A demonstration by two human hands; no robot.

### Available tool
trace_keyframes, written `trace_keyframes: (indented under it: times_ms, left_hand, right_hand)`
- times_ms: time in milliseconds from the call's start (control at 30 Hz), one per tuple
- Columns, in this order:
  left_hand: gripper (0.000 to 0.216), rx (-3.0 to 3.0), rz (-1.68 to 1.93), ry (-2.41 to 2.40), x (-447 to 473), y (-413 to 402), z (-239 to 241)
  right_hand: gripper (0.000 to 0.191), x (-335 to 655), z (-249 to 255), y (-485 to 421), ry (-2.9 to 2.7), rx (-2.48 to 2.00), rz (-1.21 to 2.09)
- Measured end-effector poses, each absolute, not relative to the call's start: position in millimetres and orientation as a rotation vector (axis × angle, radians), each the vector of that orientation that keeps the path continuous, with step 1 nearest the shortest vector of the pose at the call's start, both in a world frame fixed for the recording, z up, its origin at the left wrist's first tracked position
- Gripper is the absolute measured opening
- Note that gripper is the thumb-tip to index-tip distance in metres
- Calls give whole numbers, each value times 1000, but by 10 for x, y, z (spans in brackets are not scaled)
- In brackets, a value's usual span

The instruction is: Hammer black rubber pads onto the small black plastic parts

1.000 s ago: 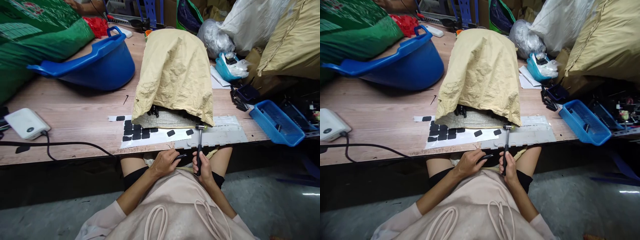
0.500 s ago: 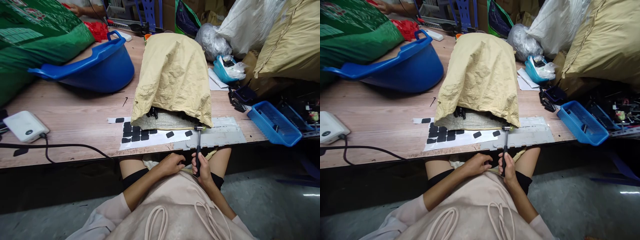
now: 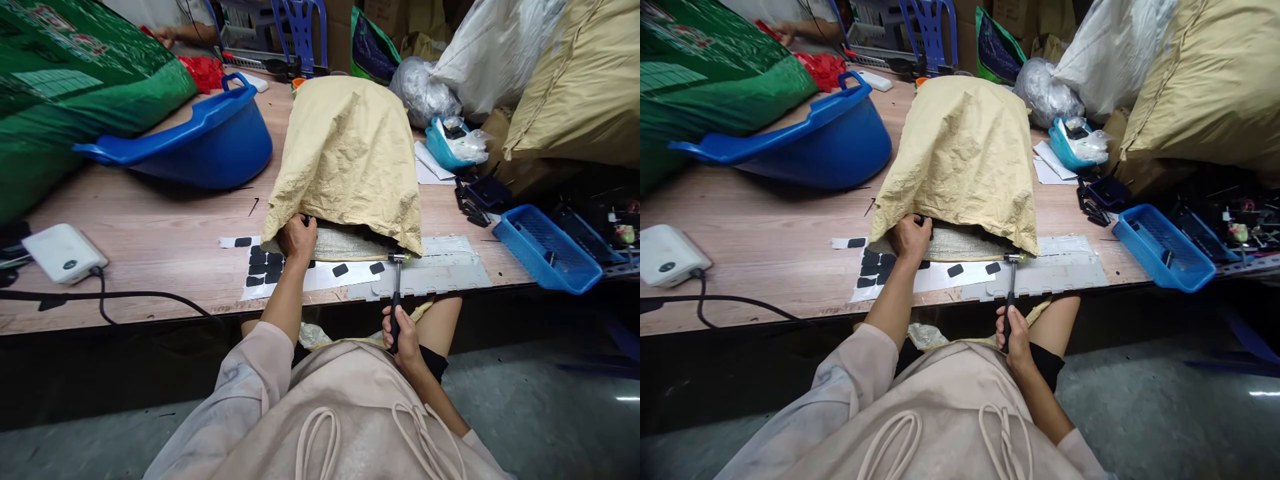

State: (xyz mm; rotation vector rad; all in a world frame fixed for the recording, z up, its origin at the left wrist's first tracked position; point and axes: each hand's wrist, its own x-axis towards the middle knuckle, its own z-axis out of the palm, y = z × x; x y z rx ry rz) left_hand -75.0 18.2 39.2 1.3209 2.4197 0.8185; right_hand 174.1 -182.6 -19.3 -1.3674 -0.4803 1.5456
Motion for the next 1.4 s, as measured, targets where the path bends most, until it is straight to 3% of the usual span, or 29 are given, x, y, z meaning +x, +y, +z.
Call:
trace_keyframes:
  times_ms: [233, 533, 1400]
  left_hand:
    - [20, 1487, 758, 2307, -640, -259, 401]
    - [10, 2058, 798, 1468, -228, -702, 136]
    - [16, 1898, 819, 1490, -166, -594, 12]
  right_hand:
    - [53, 1738, -227, -1837, -492, -1347, 1548]
    - [56, 1747, -214, -1835, -489, -1356, 1555]
    - [42, 1824, -214, -2006, -947, -1550, 1222]
